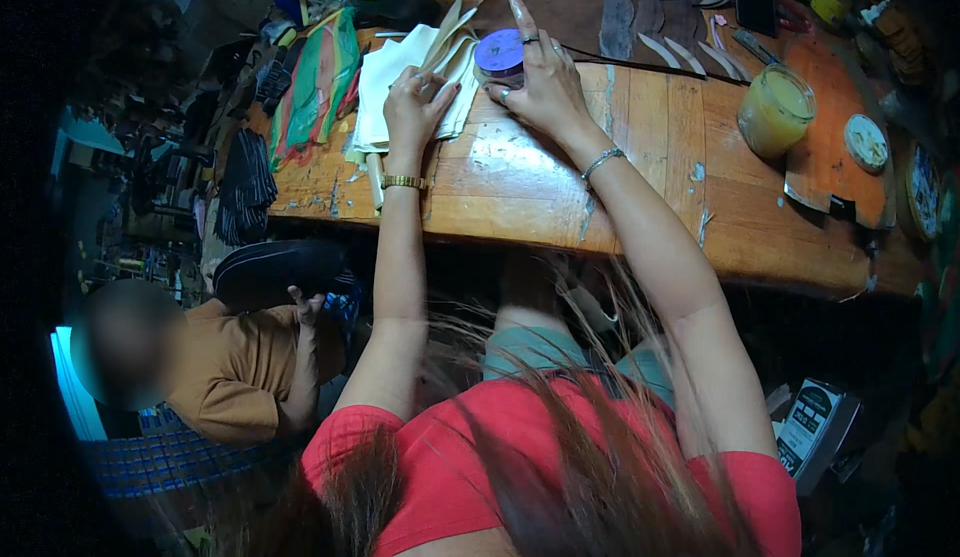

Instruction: Applying glue to leather and paper components for shoe manufacturing.

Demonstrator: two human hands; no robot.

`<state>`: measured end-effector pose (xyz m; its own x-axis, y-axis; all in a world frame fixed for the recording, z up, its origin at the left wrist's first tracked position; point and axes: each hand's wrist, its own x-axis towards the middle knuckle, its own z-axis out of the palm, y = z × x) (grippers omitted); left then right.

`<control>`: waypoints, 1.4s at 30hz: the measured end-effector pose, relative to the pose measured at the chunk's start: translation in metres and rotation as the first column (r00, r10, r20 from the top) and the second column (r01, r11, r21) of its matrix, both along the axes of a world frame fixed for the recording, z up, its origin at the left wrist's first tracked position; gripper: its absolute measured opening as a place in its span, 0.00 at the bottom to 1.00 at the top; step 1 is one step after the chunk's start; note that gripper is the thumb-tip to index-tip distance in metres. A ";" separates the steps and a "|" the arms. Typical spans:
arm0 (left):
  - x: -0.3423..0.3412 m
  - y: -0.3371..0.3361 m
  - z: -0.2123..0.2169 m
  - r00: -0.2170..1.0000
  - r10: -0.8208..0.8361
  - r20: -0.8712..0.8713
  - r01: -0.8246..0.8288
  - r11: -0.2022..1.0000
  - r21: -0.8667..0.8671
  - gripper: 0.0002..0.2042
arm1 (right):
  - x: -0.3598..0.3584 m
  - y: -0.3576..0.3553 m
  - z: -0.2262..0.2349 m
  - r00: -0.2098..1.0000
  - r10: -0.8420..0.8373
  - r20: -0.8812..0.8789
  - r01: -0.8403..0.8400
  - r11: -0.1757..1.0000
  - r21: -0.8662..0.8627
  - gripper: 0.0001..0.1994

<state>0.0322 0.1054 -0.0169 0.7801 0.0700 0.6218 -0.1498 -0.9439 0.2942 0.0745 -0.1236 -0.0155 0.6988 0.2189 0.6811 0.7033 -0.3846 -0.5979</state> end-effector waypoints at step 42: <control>-0.002 0.056 0.084 0.799 0.224 0.559 0.065 0.891 -0.450 0.11 | 0.014 0.116 0.010 0.974 0.145 -0.175 -0.123 0.983 0.135 0.75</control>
